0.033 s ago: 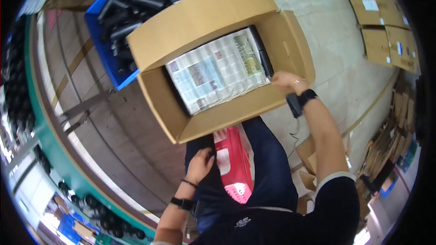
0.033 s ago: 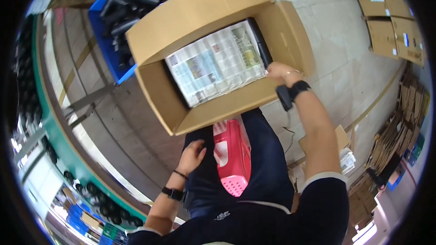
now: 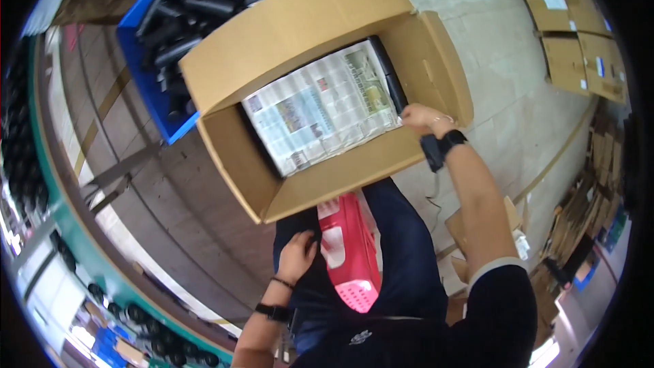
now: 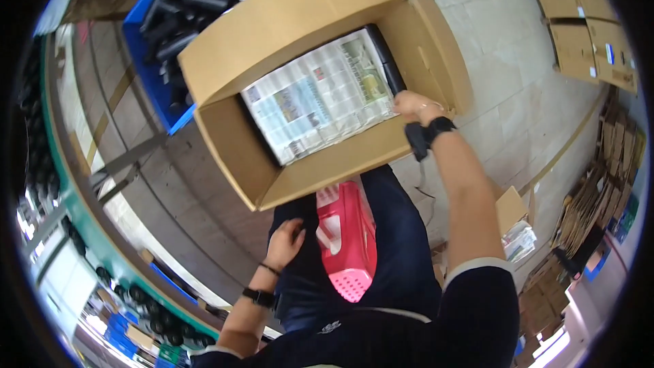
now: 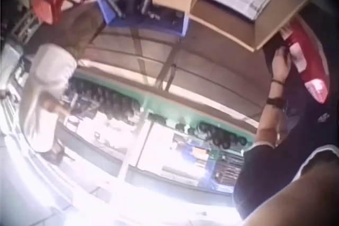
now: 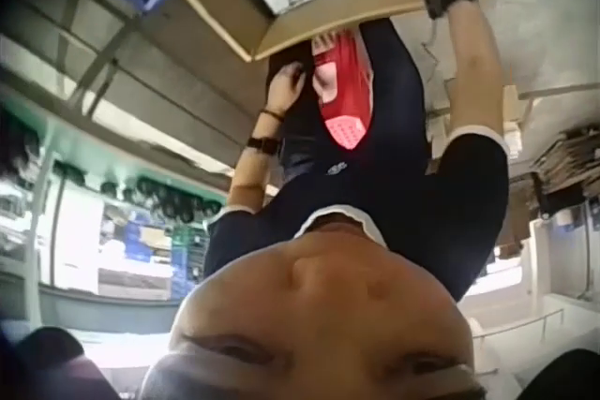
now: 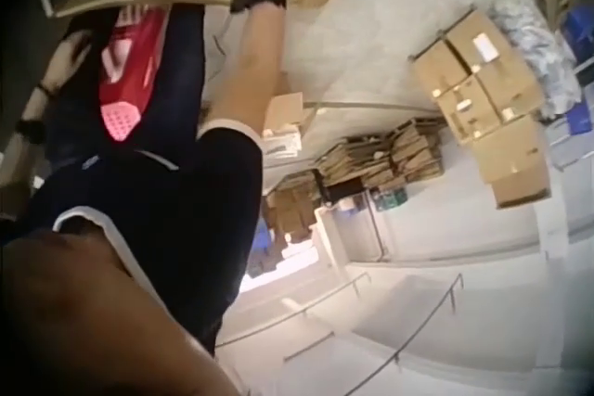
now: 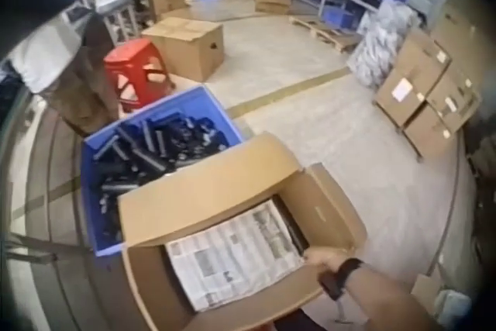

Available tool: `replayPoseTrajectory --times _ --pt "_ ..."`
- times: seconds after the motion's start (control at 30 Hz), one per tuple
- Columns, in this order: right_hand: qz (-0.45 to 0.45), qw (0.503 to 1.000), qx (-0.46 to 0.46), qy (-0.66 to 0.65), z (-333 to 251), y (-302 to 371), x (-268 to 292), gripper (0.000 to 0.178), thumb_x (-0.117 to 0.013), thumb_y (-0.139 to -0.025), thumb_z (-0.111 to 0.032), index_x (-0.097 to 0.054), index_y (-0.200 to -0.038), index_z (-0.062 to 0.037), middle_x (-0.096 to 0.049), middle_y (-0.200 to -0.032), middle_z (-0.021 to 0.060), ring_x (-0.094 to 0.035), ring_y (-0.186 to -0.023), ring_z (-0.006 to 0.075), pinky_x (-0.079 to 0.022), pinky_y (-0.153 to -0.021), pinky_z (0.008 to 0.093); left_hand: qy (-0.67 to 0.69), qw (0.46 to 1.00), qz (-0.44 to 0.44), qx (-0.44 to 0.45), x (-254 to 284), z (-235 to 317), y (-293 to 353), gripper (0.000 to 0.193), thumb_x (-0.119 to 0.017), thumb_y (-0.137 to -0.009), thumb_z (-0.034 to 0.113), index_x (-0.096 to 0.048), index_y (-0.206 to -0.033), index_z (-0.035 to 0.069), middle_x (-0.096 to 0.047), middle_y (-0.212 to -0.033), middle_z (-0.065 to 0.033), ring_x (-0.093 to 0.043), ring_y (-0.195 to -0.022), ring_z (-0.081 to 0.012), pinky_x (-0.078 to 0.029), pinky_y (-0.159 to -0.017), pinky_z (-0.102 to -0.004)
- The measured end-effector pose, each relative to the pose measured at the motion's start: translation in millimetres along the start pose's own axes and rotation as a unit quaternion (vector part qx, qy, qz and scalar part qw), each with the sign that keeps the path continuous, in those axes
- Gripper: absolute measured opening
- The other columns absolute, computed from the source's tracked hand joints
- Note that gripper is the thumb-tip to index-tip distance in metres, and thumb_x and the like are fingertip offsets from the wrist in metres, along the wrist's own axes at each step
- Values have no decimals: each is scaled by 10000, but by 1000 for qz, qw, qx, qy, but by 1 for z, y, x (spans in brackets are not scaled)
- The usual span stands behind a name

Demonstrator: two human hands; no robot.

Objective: The person removes black cylinders from a box, places them on a table, and fits circular caps onto the ends of the cylinders. The person then wraps the capped cylinders in newspaper and places them back into a box.

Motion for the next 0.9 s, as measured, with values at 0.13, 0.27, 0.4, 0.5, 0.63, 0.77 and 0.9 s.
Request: replayPoseTrajectory --times 0.13,0.27,0.4,0.5,0.63,0.77,0.9 --pt "165 982 14 -87 46 -135 -46 273 -600 -840 -176 -643 -1047 -3 -680 -920 209 -642 -845 316 -496 -768 383 -60 995 -2 82 -24 -69 -12 197 -646 -828 135 -632 -1007 53 -633 -791 -129 -635 -688 -312 -516 -618 -394" --pt "238 953 -97 -161 102 -198 -73 507 -601 -853 -230 -499 -1269 42 -551 -1267 255 -517 -1196 374 -406 -1010 393 -78 993 34 83 -32 -60 -34 128 -654 -812 141 -637 -912 64 -625 -750 -112 -629 -651 -293 -511 -574 -370" --pt "311 918 -217 -114 43 -213 -102 471 -636 -845 -258 -528 -1264 -73 -574 -1234 244 -543 -1175 347 -393 -1020 426 -137 983 37 118 -15 -68 -32 109 -669 -790 151 -639 -859 73 -621 -744 -99 -627 -633 -275 -511 -561 -355" --pt "362 910 -173 -102 44 -192 -85 283 -632 -791 -175 -640 -1056 -73 -653 -992 206 -603 -1008 392 -469 -911 462 -135 985 24 104 -26 -62 -37 116 -669 -788 156 -640 -863 73 -625 -753 -100 -631 -641 -277 -514 -568 -356" --pt "367 911 13 -185 -19 -126 -75 304 -625 -708 -60 -620 -1007 -4 -615 -1015 263 -589 -989 420 -480 -848 458 -148 984 -12 95 -42 -70 -30 123 -661 -791 154 -647 -884 75 -633 -765 -101 -636 -660 -288 -520 -599 -376" --pt "253 902 100 -335 -82 -15 -46 395 -616 -797 -55 -475 -1163 -11 -602 -1077 282 -593 -1029 427 -476 -845 431 -22 986 -84 142 -49 -107 -26 178 -653 -831 173 -643 -952 43 -655 -811 -117 -653 -675 -240 -516 -614 -354" --pt "296 683 185 -642 38 125 -33 352 -614 -913 -131 -554 -1224 24 -663 -1081 82 -617 -945 172 -483 -864 309 122 933 -211 263 -71 -80 -34 220 -630 -887 208 -641 -1023 36 -661 -840 -50 -630 -677 -124 -484 -571 -251"
Point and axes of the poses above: each hand's wrist, its own y-axis away from the middle knuckle, its own x-axis out of the back of the hand, z = x × y, the point moved 6 cm from there along -y, towards the middle knuckle
